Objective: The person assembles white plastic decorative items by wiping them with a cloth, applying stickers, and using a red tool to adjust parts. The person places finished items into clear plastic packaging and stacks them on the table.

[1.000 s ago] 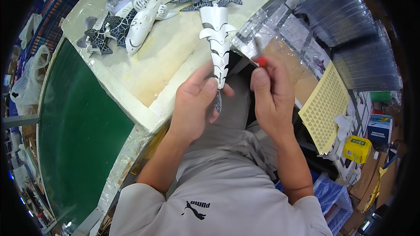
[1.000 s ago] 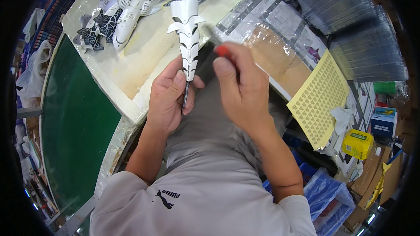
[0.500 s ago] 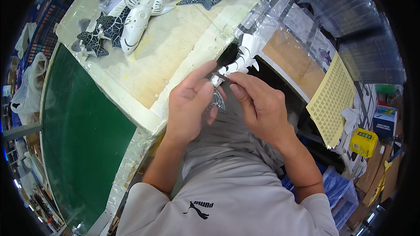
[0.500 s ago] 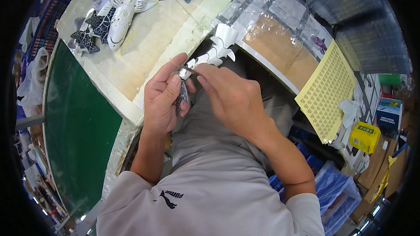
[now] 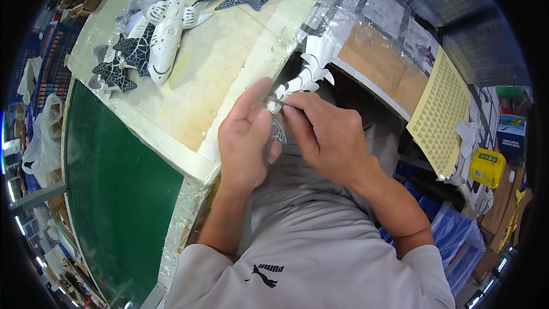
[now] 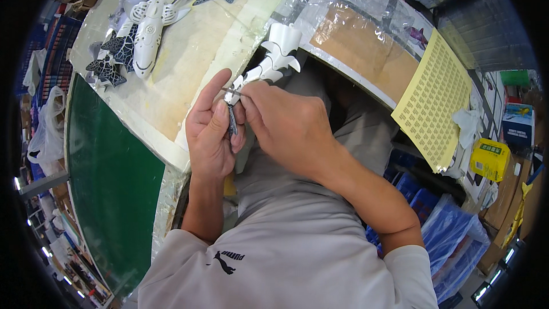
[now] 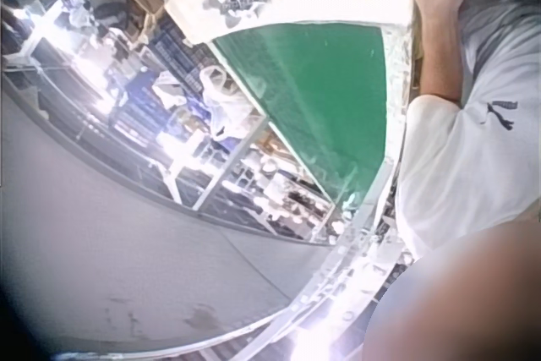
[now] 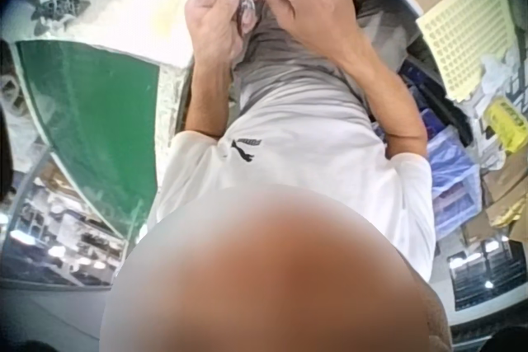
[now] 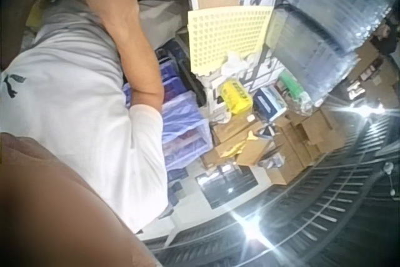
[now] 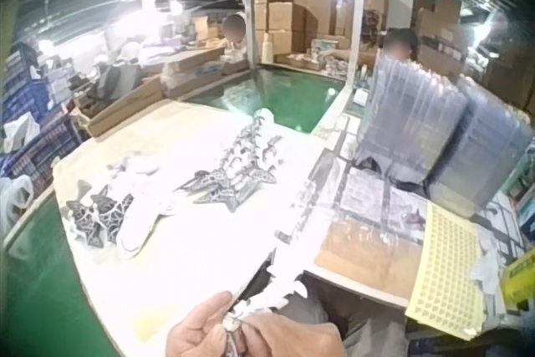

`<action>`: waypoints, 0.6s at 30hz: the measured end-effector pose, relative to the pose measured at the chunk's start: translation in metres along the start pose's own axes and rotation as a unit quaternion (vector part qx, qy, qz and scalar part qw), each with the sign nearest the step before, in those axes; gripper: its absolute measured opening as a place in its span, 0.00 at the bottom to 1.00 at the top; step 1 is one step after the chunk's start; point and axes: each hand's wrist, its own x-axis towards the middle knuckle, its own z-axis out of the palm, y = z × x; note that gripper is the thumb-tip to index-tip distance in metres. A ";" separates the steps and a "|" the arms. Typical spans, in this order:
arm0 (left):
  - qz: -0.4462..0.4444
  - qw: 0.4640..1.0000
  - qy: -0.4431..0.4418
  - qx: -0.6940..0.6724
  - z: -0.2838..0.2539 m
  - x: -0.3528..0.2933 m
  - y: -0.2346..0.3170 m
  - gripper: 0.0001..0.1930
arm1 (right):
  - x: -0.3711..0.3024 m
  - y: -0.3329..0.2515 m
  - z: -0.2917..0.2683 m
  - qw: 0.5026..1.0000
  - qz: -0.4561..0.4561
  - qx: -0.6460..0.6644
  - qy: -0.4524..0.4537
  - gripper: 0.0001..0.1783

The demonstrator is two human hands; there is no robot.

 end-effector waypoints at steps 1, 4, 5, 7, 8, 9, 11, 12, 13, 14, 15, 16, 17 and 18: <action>0.002 1.000 -0.002 -0.004 0.000 0.000 0.000 0.29 | 0.000 0.000 0.000 1.000 -0.005 0.003 -0.005 0.06; 0.011 1.000 -0.003 0.000 0.000 0.001 -0.001 0.30 | 0.000 0.000 -0.001 1.000 -0.020 0.007 -0.014 0.08; 0.016 1.000 -0.004 -0.001 0.000 0.001 -0.002 0.30 | 0.000 -0.001 -0.001 1.000 -0.024 0.005 -0.014 0.08; 0.014 1.000 -0.002 0.002 0.001 0.002 -0.003 0.31 | 0.000 -0.001 0.000 1.000 -0.017 -0.004 -0.015 0.08; 0.015 1.000 -0.001 0.001 0.001 0.001 -0.003 0.31 | -0.001 -0.001 0.000 1.000 -0.008 -0.010 -0.016 0.08; 0.019 1.000 -0.001 0.005 0.001 0.001 -0.003 0.32 | -0.001 -0.001 0.000 1.000 0.000 -0.015 -0.017 0.08; 0.024 1.000 0.003 0.011 0.002 0.001 -0.004 0.32 | -0.001 -0.001 0.000 1.000 -0.019 -0.005 -0.011 0.08; 0.026 0.999 0.004 0.022 0.002 0.001 -0.004 0.33 | -0.001 -0.001 -0.001 1.000 -0.028 0.000 -0.008 0.08; 0.026 0.999 0.007 0.029 0.002 0.001 -0.005 0.33 | -0.002 -0.001 -0.001 1.000 -0.027 -0.010 -0.013 0.08; 0.028 0.999 0.007 0.034 0.002 0.001 -0.005 0.33 | -0.002 -0.001 -0.001 0.999 -0.025 -0.019 -0.019 0.08; 0.029 0.999 0.003 0.044 0.002 0.001 -0.005 0.34 | -0.002 -0.002 -0.001 0.999 -0.016 -0.029 -0.026 0.07; 0.033 0.998 -0.002 0.050 0.002 0.001 -0.006 0.34 | -0.002 -0.002 0.000 0.999 -0.018 -0.039 -0.028 0.08; 0.030 0.998 0.001 0.056 0.002 0.002 -0.006 0.34 | -0.002 -0.003 0.000 0.998 -0.014 -0.048 -0.030 0.08; 0.036 0.998 -0.001 0.059 0.002 0.002 -0.006 0.34 | -0.002 -0.003 0.001 0.998 -0.019 -0.054 -0.021 0.08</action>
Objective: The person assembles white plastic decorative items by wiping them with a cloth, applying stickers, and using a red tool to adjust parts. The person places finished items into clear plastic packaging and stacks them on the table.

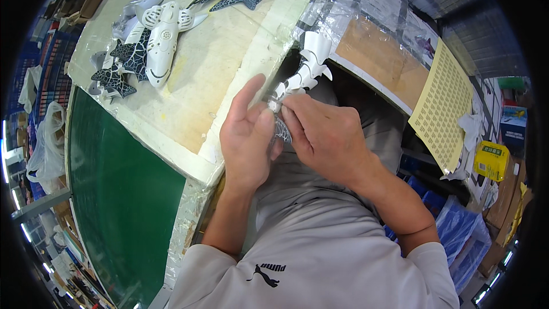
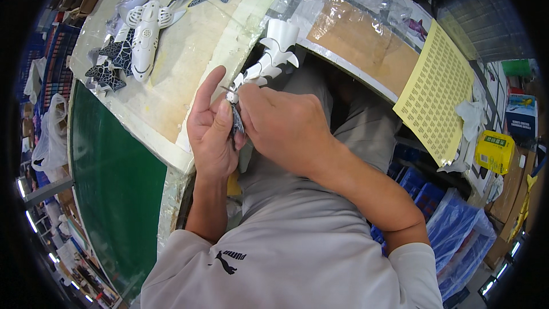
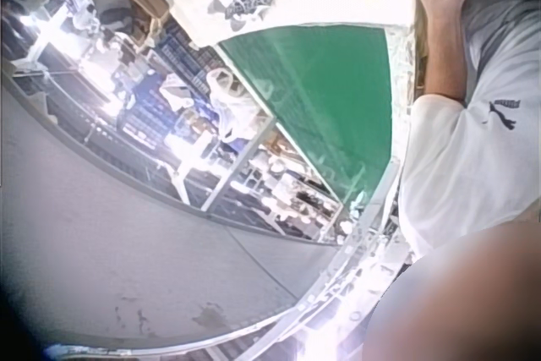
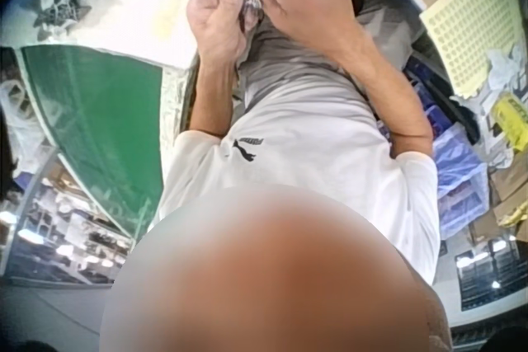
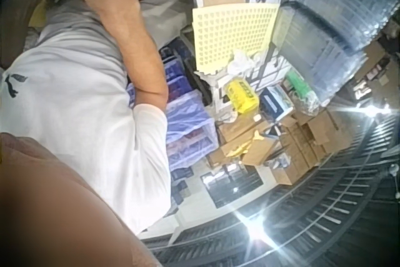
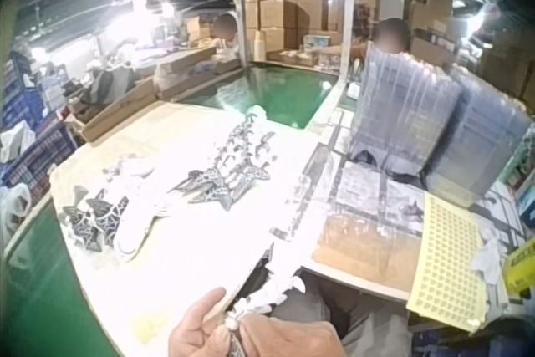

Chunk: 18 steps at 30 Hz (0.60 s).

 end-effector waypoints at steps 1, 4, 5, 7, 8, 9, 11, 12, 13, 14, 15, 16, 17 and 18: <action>0.000 1.000 0.006 0.002 0.001 0.000 0.000 0.34 | 0.000 0.000 0.001 1.000 0.006 0.000 0.003 0.06; 0.006 1.000 0.018 0.010 0.002 -0.001 -0.001 0.34 | 0.000 0.002 0.001 1.000 -0.010 0.006 0.025 0.07; 0.011 1.000 0.019 0.010 0.002 -0.001 -0.001 0.34 | 0.000 0.002 0.001 1.000 -0.019 0.007 0.015 0.07; 0.010 1.000 0.012 0.016 0.002 -0.001 -0.001 0.34 | -0.001 0.004 0.001 1.000 -0.024 0.002 0.004 0.08; 0.011 1.000 0.008 0.018 0.002 -0.001 -0.001 0.34 | -0.002 0.004 0.002 1.000 -0.020 -0.004 0.003 0.08; 0.012 1.000 0.006 0.019 0.002 -0.001 -0.001 0.34 | -0.002 0.005 0.002 1.000 -0.016 -0.010 0.006 0.08; 0.006 1.000 0.006 0.023 0.002 0.000 0.000 0.34 | -0.002 0.005 0.003 0.999 -0.016 -0.010 0.033 0.07; 0.010 1.000 0.003 0.025 0.002 0.000 0.000 0.34 | -0.002 0.005 0.003 0.999 -0.018 -0.011 0.038 0.08; 0.008 1.000 0.001 0.028 0.002 0.000 0.001 0.35 | -0.001 0.006 0.002 0.999 -0.028 -0.007 0.045 0.08; 0.006 1.000 0.003 0.026 0.002 0.000 0.002 0.35 | -0.001 0.006 0.001 0.998 -0.039 -0.003 0.044 0.08; 0.011 0.999 0.001 0.030 0.003 0.000 0.001 0.35 | -0.001 0.007 -0.001 0.998 -0.049 0.002 0.050 0.08; 0.016 0.999 0.002 0.028 0.003 0.000 0.001 0.35 | 0.000 0.008 -0.003 0.998 -0.055 -0.008 0.031 0.08; 0.022 0.999 0.000 0.028 0.004 0.000 0.001 0.35 | 0.000 0.009 -0.005 0.998 -0.060 -0.017 0.019 0.08; 0.021 0.999 0.003 0.026 0.005 0.000 0.001 0.35 | 0.000 0.011 -0.007 0.998 -0.060 -0.026 0.006 0.09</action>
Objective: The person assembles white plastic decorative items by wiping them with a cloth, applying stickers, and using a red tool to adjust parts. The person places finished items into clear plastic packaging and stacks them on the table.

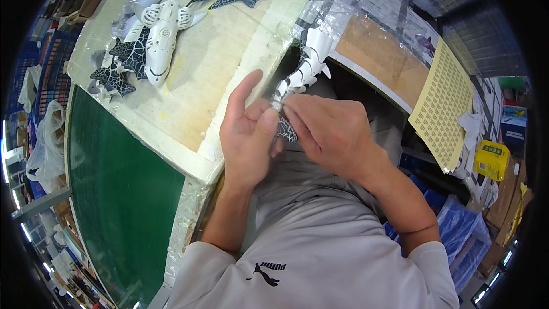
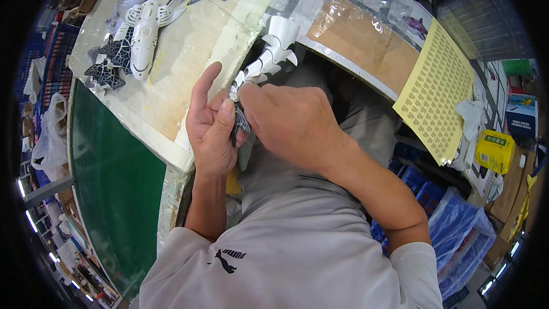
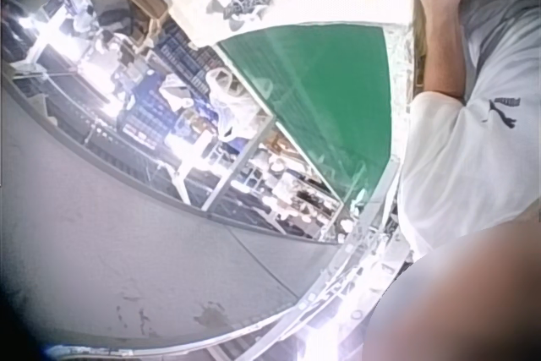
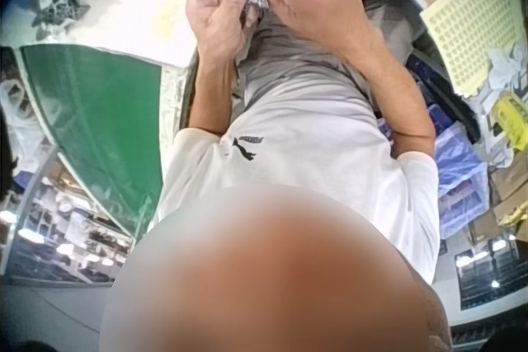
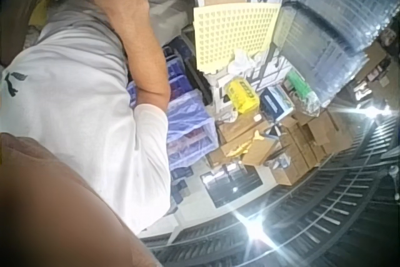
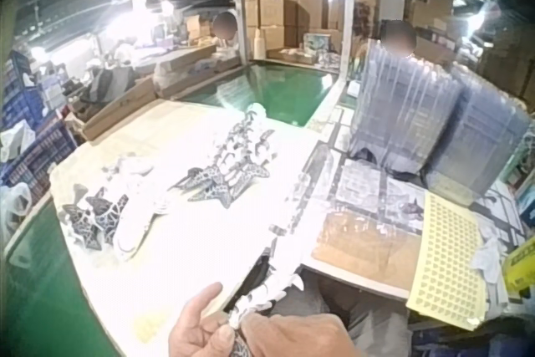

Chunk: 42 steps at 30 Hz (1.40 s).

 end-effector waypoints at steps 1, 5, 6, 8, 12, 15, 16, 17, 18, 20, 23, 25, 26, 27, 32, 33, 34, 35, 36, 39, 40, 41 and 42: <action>0.000 1.000 0.000 -0.001 0.001 0.000 0.000 0.35 | 0.000 0.000 -0.002 1.000 0.012 -0.003 -0.006 0.07; -0.001 1.000 -0.003 -0.007 0.001 0.000 0.001 0.35 | -0.001 0.000 -0.006 1.000 0.009 0.006 -0.018 0.09; -0.006 1.000 -0.002 -0.003 0.000 0.000 0.002 0.35 | -0.001 -0.001 -0.005 1.000 -0.008 0.017 -0.015 0.09; -0.023 1.000 0.000 0.005 -0.002 -0.001 0.003 0.34 | -0.001 -0.001 -0.005 0.999 0.018 0.022 -0.031 0.08; -0.018 1.000 0.003 -0.010 -0.002 -0.001 0.001 0.35 | -0.001 -0.001 -0.003 0.998 0.052 0.025 -0.013 0.08; -0.012 1.000 -0.007 -0.021 -0.003 0.000 0.001 0.35 | -0.001 -0.002 0.000 0.999 0.028 0.028 -0.026 0.08; -0.010 1.000 -0.012 -0.021 -0.004 0.001 0.001 0.34 | -0.001 -0.003 0.001 0.999 0.041 0.023 -0.024 0.05; -0.015 1.000 -0.009 -0.021 -0.004 0.001 0.000 0.34 | 0.000 -0.003 0.003 0.999 0.047 0.026 -0.007 0.05; -0.007 1.000 -0.016 -0.025 -0.004 0.002 0.000 0.34 | 0.001 -0.004 0.005 0.998 0.054 0.027 0.003 0.06; -0.009 0.999 -0.010 -0.030 -0.003 0.001 -0.001 0.34 | 0.001 -0.004 0.008 0.998 0.057 0.035 0.022 0.06; -0.018 0.999 -0.002 -0.040 -0.003 0.001 -0.002 0.33 | 0.002 -0.004 0.008 0.997 0.060 0.046 0.034 0.06; -0.029 0.999 -0.001 -0.032 -0.005 0.000 -0.002 0.31 | 0.002 -0.003 0.005 0.997 0.058 0.044 0.022 0.06; -0.033 0.999 -0.006 -0.027 -0.005 0.000 -0.002 0.31 | 0.002 -0.002 0.004 0.998 0.054 0.037 0.007 0.06; -0.034 0.999 -0.007 -0.027 -0.006 0.000 -0.002 0.30 | 0.002 -0.001 0.003 0.998 0.053 0.031 -0.006 0.05; -0.032 0.999 -0.006 -0.018 -0.007 0.000 -0.001 0.28 | 0.002 0.003 0.006 0.997 0.076 0.011 0.032 0.06; -0.034 0.999 -0.006 -0.019 -0.006 0.000 -0.001 0.27 | 0.002 0.003 0.007 0.997 0.073 0.009 0.037 0.06; -0.036 0.999 -0.006 -0.019 -0.006 0.001 -0.001 0.27 | 0.001 0.003 0.008 0.997 0.067 -0.001 0.042 0.06; -0.036 0.999 -0.003 -0.025 -0.005 0.001 -0.001 0.27 | 0.001 0.003 0.009 0.997 0.058 -0.010 0.046 0.06; -0.038 0.999 -0.003 -0.025 -0.005 0.001 -0.001 0.26 | 0.000 0.003 0.009 0.997 0.055 -0.021 0.054 0.07; -0.040 0.999 0.002 -0.036 -0.004 0.000 -0.001 0.25 | -0.002 0.004 0.007 0.999 0.015 -0.050 0.004 0.07; -0.039 0.999 0.002 -0.037 -0.004 0.000 -0.001 0.25 | -0.003 0.004 0.005 0.999 0.017 -0.048 0.005 0.06; -0.039 0.998 0.003 -0.040 -0.004 -0.001 -0.002 0.25 | -0.003 0.005 0.004 0.999 0.016 -0.044 -0.003 0.06; -0.039 0.999 0.002 -0.036 -0.005 -0.002 -0.002 0.24 | -0.004 0.005 0.003 0.999 0.008 -0.037 0.001 0.07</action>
